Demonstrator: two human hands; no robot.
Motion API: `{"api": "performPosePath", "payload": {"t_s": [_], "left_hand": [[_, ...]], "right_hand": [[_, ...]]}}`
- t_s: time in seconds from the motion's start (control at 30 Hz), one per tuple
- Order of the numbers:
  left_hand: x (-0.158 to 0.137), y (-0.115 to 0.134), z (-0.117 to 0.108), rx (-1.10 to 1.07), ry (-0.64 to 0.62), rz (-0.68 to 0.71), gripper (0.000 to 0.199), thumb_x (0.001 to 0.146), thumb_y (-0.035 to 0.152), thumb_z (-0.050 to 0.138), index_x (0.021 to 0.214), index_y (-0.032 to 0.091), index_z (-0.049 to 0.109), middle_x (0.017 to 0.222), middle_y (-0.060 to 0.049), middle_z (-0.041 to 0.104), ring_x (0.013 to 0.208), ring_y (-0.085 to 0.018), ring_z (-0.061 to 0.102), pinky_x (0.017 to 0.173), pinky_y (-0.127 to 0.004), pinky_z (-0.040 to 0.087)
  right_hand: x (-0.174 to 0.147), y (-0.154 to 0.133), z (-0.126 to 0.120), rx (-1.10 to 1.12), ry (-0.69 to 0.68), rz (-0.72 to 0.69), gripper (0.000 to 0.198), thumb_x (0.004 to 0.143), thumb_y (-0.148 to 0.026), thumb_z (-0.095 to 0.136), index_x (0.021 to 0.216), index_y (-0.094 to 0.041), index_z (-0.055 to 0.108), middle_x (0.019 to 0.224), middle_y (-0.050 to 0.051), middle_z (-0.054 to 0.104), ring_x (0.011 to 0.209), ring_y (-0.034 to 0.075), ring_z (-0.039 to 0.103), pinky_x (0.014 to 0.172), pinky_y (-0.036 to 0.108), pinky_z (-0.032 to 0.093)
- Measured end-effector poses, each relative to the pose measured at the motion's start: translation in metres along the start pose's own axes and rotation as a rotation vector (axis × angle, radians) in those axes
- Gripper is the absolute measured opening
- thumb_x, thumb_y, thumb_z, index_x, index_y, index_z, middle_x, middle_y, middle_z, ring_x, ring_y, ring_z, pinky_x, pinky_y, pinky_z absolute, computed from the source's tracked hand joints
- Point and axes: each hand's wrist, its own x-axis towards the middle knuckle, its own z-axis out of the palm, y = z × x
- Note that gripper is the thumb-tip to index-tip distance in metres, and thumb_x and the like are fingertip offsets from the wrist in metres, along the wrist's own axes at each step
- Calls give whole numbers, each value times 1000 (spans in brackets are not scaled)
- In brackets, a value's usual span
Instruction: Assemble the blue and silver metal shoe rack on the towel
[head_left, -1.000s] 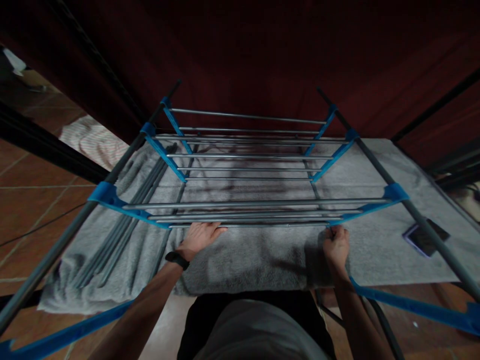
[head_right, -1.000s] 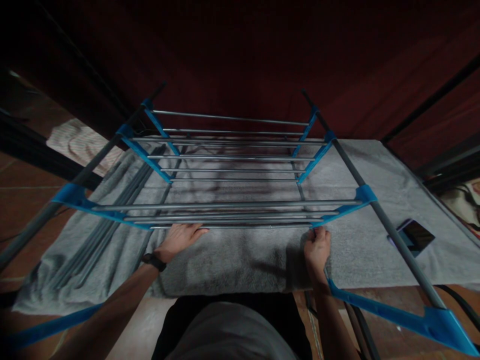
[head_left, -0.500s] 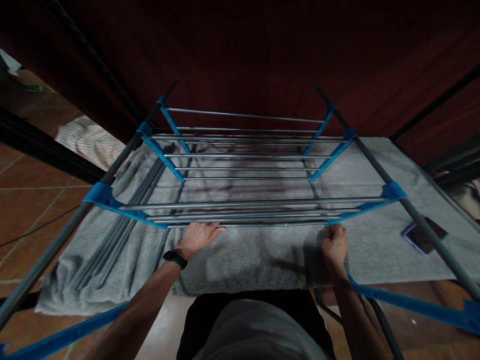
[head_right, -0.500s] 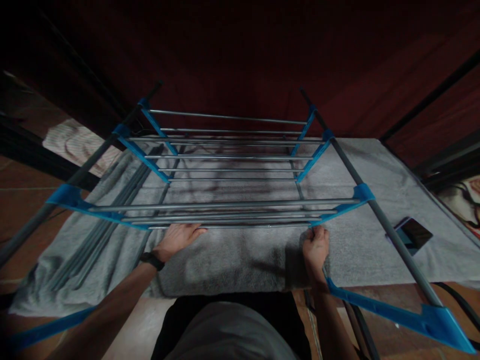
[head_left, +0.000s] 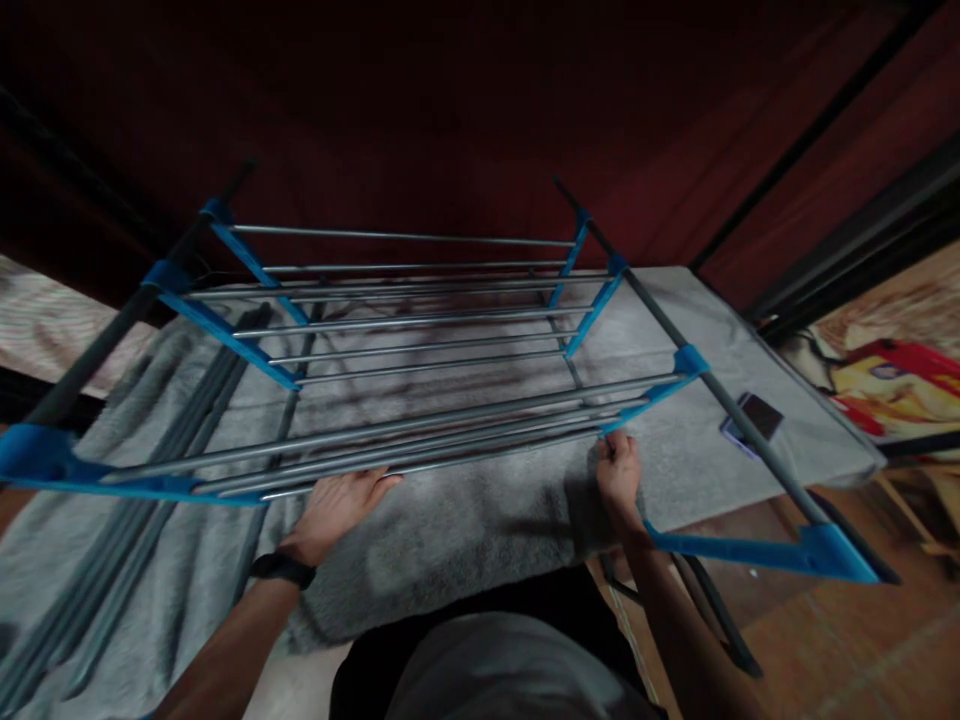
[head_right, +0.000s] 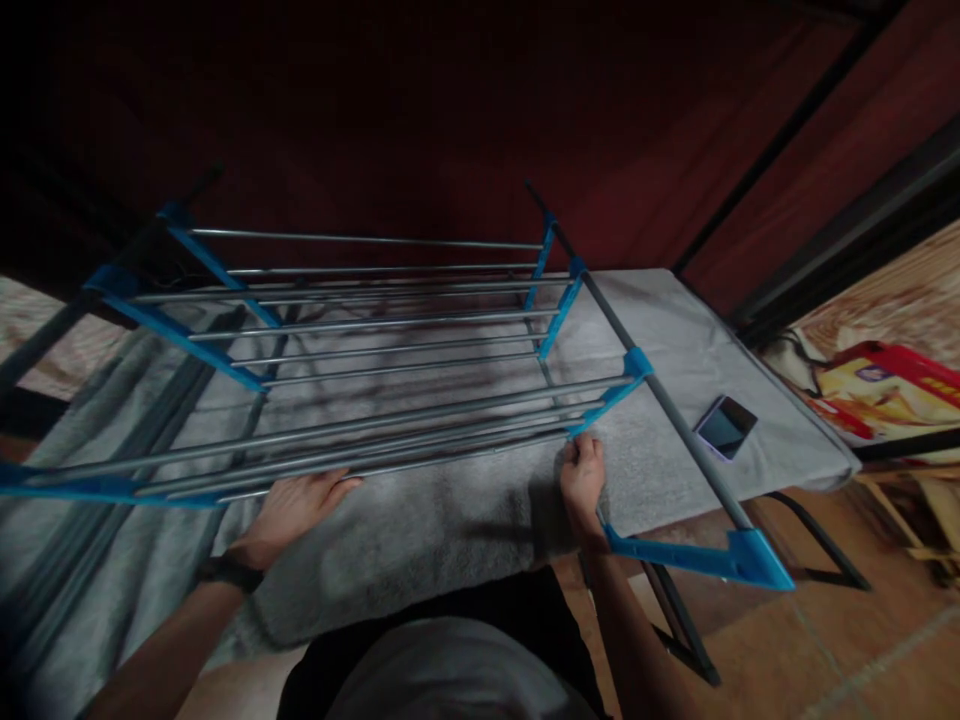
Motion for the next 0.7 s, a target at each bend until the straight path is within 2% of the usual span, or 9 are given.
{"api": "performPosePath", "payload": {"t_s": [0.2, 0.37, 0.57, 0.7], "left_hand": [[3, -8, 6, 35, -5, 14, 56, 105, 56, 25, 121, 24, 69, 110, -12, 77, 99, -30, 74, 83, -39, 49], [3, -7, 3, 14, -25, -3, 56, 104, 56, 27, 121, 24, 69, 109, -13, 78, 101, -32, 74, 84, -40, 50], [1, 1, -8, -35, -46, -48, 48, 102, 51, 37, 127, 25, 69, 116, -11, 78, 112, -31, 71, 97, -42, 50], [1, 0, -5, -33, -11, -33, 48, 102, 50, 39, 135, 26, 65, 129, -10, 74, 120, -32, 68, 103, -45, 49]], "right_hand": [[-1, -6, 2, 0, -4, 61, 20, 94, -29, 42, 101, -21, 60, 97, 10, 57, 89, 26, 54, 87, 41, 48], [-1, -10, 2, -17, -19, 54, 18, 93, -30, 44, 102, -22, 57, 97, 9, 56, 93, 27, 54, 90, 42, 47], [-2, -16, 7, -93, 18, 68, 21, 92, -41, 52, 101, -23, 52, 98, 10, 56, 94, 28, 55, 90, 44, 48], [-1, -17, 9, -108, 38, 74, 21, 92, -43, 51, 98, -23, 51, 96, 12, 58, 95, 31, 56, 90, 47, 49]]}}
